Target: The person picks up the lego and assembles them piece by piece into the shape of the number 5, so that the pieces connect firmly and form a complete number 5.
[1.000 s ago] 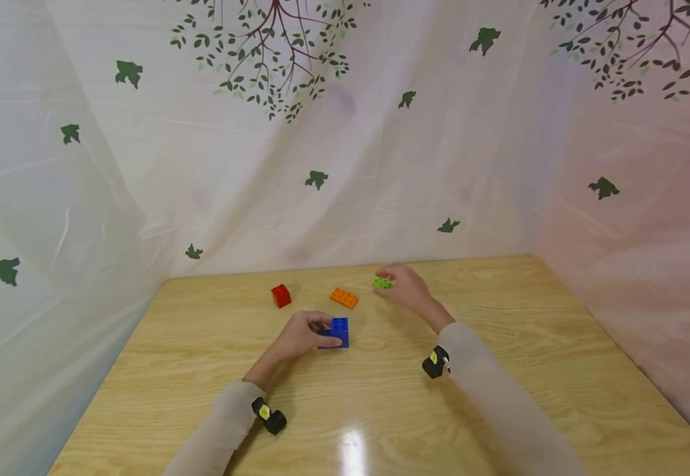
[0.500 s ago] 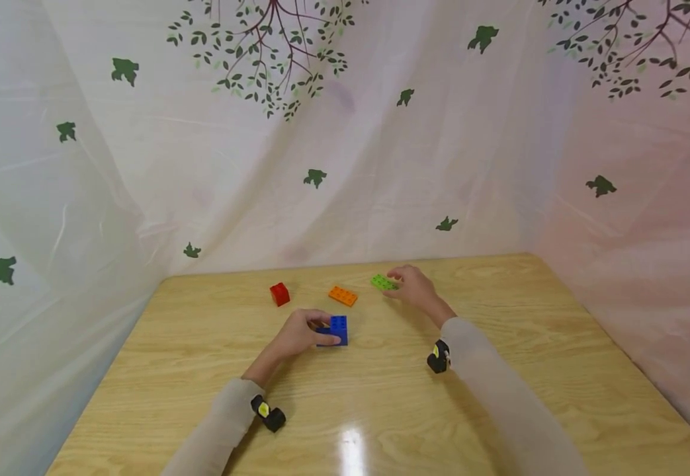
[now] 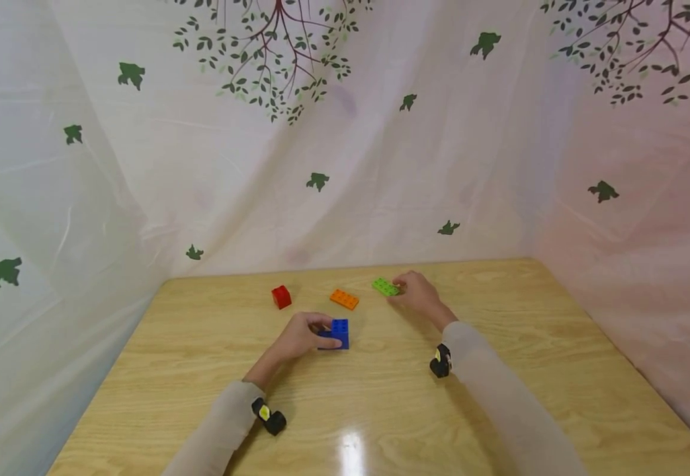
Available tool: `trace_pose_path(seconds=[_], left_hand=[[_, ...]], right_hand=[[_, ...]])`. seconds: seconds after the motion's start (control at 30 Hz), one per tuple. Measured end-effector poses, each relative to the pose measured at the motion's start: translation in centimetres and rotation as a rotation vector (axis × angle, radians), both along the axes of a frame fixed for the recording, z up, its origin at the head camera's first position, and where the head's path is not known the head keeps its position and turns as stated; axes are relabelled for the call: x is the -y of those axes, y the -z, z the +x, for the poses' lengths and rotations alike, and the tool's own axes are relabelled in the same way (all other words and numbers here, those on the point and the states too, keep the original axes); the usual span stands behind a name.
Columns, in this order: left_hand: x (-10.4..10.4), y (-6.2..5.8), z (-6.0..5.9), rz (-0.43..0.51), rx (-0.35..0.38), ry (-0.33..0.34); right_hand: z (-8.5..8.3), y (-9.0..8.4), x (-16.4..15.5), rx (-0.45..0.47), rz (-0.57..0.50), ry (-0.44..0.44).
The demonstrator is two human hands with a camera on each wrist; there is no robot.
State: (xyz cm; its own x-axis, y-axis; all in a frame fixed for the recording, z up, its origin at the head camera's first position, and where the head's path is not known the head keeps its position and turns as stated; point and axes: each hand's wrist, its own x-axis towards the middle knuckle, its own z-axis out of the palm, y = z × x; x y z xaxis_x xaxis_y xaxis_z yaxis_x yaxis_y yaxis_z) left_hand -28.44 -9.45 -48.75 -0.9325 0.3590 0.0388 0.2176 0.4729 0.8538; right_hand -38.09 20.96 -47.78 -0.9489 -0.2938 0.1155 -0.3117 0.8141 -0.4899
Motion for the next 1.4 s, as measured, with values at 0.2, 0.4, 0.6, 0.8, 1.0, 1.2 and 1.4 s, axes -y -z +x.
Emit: trace_pose_path(seconds=[0.2, 0.4, 0.6, 0.8, 1.0, 1.2, 1.4], left_hand=[[-0.01, 0.00, 0.10, -0.009, 0.001, 0.001], [-0.07, -0.02, 0.09, -0.011, 0.001, -0.005], [-0.13, -0.13, 0.20, -0.014, 0.000, 0.001], [-0.11, -0.22, 0.25, -0.012, 0.007, -0.002], [-0.11, -0.29, 0.38, -0.009, 0.009, 0.000], [-0.10, -0.17, 0.30, -0.012, 0.019, -0.004], [-0.03, -0.31, 0.17, -0.020, 0.019, -0.006]], right_hand=[[-0.02, 0.18, -0.27, 0.014, -0.018, -0.001], [0.19, 0.06, -0.30, 0.016, -0.020, 0.004], [0.23, 0.14, -0.25, 0.009, -0.022, 0.011], [0.15, 0.18, -0.26, 0.014, -0.034, 0.012], [0.07, 0.26, -0.24, 0.012, -0.035, 0.005], [-0.10, 0.11, -0.14, 0.049, -0.059, 0.011], [-0.66, -0.02, 0.04, 0.082, -0.106, -0.003]])
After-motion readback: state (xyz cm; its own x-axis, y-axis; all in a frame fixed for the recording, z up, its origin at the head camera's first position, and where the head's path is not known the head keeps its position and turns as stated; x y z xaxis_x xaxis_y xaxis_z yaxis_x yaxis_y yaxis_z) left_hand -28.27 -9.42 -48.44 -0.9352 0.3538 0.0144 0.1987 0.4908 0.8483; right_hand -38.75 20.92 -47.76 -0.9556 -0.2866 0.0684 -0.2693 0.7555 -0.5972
